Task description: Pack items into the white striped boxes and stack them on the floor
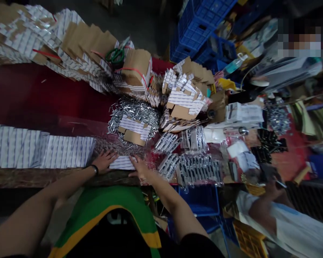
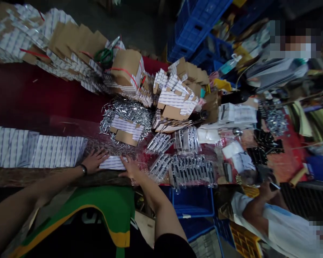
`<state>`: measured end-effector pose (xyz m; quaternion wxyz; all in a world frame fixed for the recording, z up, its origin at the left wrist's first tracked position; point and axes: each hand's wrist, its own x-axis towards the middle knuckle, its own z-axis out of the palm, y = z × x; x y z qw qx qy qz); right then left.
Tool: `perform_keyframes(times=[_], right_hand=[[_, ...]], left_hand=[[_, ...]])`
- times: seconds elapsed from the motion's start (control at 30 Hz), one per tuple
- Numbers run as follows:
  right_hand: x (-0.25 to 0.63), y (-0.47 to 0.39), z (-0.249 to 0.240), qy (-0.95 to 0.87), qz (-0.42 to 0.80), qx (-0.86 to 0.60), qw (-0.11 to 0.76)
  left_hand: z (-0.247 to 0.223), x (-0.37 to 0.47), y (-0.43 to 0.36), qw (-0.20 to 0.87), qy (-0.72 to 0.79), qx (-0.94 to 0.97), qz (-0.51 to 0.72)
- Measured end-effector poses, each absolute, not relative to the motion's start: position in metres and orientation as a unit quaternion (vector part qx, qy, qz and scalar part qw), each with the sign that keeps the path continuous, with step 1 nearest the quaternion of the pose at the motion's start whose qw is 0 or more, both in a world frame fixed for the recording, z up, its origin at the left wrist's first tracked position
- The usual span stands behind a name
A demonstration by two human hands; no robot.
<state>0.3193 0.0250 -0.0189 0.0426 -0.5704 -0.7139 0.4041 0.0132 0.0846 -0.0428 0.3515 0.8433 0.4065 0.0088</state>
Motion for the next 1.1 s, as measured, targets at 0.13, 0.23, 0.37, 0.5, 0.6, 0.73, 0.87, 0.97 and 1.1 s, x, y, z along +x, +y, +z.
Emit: perform_keyframes(times=[0.13,0.23,0.37,0.5,0.6,0.73,0.87,0.97,1.1], right_hand=[[0.305,0.018,-0.008,-0.731,0.319,-0.596,-0.092],[0.301,0.026,-0.007,-0.738,0.298,-0.598,-0.098],[0.305,0.033,-0.006,-0.748,0.306,-0.580,-0.107],[0.295,0.021,-0.005,-0.751,0.281,-0.583,-0.131],[0.292,0.022,-0.001,-0.740,0.288,-0.594,-0.126],[0.311,0.070,0.010,-0.688,0.284,-0.662,-0.087],[0.329,0.149,0.019,-0.584,0.194,-0.787,-0.047],[0.335,0.187,0.017,-0.509,0.231,-0.828,-0.036],[0.347,0.202,0.020,-0.498,0.283,-0.819,0.010]], left_hand=[[-0.042,0.037,0.079,0.315,0.380,0.870,-0.007],[-0.049,0.059,0.086,0.319,0.405,0.857,-0.009],[-0.051,0.061,0.092,0.354,0.375,0.857,-0.014],[-0.044,0.065,0.071,0.309,0.400,0.862,-0.027],[-0.034,0.084,0.064,0.282,0.420,0.861,-0.053],[-0.011,0.100,0.078,0.306,0.418,0.849,-0.104],[0.017,0.054,0.074,0.336,0.534,0.776,-0.007],[0.043,-0.028,0.064,0.259,0.682,0.680,0.076],[0.070,-0.140,0.078,0.114,0.826,0.549,0.057]])
